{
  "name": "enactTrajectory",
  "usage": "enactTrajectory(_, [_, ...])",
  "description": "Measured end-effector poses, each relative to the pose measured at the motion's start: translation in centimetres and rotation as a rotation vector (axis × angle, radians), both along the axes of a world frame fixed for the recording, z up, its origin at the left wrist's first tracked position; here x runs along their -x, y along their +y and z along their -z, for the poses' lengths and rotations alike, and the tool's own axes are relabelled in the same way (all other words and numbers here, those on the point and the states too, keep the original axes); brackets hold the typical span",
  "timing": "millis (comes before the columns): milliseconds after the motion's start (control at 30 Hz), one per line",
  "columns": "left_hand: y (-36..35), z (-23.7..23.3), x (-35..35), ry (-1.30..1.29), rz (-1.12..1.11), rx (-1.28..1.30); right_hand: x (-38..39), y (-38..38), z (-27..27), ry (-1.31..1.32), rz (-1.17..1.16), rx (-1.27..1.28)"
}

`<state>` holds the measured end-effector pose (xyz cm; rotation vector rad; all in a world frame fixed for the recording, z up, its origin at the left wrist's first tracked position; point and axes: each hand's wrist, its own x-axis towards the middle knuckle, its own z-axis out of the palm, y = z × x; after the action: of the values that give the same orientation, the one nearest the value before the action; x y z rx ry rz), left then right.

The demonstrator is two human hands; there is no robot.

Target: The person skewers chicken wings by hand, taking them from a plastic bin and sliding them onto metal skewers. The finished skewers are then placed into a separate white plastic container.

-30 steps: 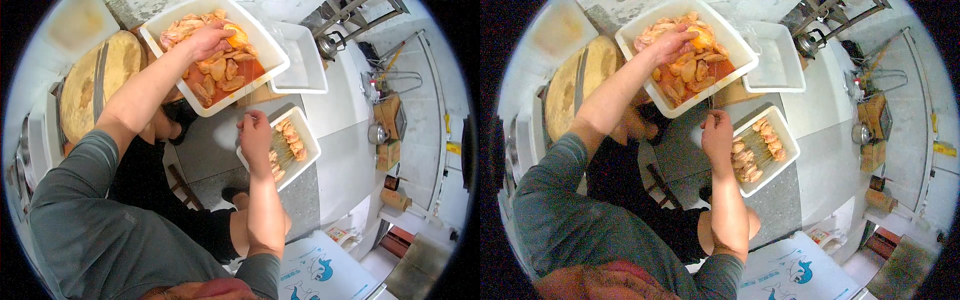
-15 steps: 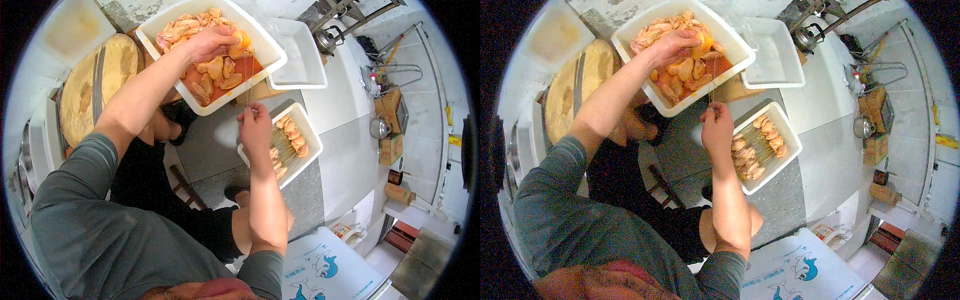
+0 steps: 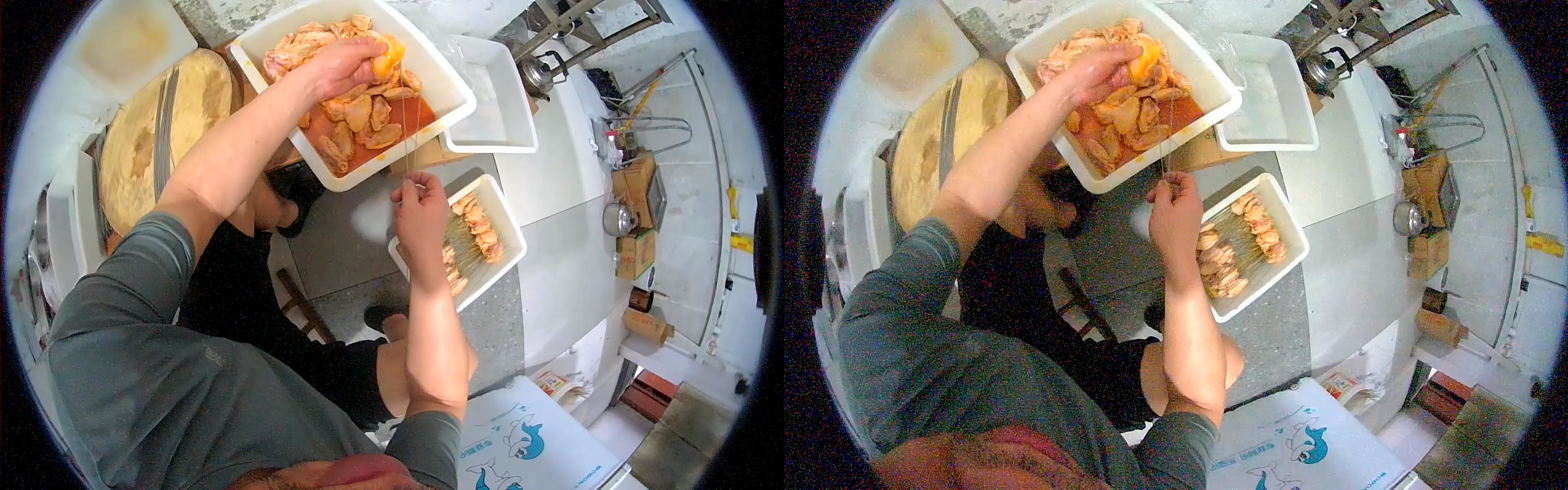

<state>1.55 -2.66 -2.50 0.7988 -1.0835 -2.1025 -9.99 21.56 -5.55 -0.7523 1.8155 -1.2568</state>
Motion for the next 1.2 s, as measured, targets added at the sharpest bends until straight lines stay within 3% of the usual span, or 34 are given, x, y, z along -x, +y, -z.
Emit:
enactTrajectory(100, [-0.2,0.2,0.8,0.042,-0.109,-0.064,0.0,0.0,-0.3,-0.012,-0.001,-0.001])
enactTrajectory(600, [1.4,-2.1,0.2,-0.017,-0.108,0.030,-0.3,0.3,-0.4,-0.019,-0.029,0.007])
enactTrajectory(767, [-0.4,0.7,0.1,-0.050,-0.040,0.074,0.0,0.2,-0.6,0.041,-0.052,0.007])
enactTrajectory(900, [-0.6,1.1,0.2,-0.161,-0.018,0.126,-0.2,0.1,-0.6,0.025,-0.029,0.019])
enactTrajectory(1200, [0.4,1.2,1.0,-0.113,0.098,0.095,-0.4,-0.7,0.7,0.004,0.008,0.064])
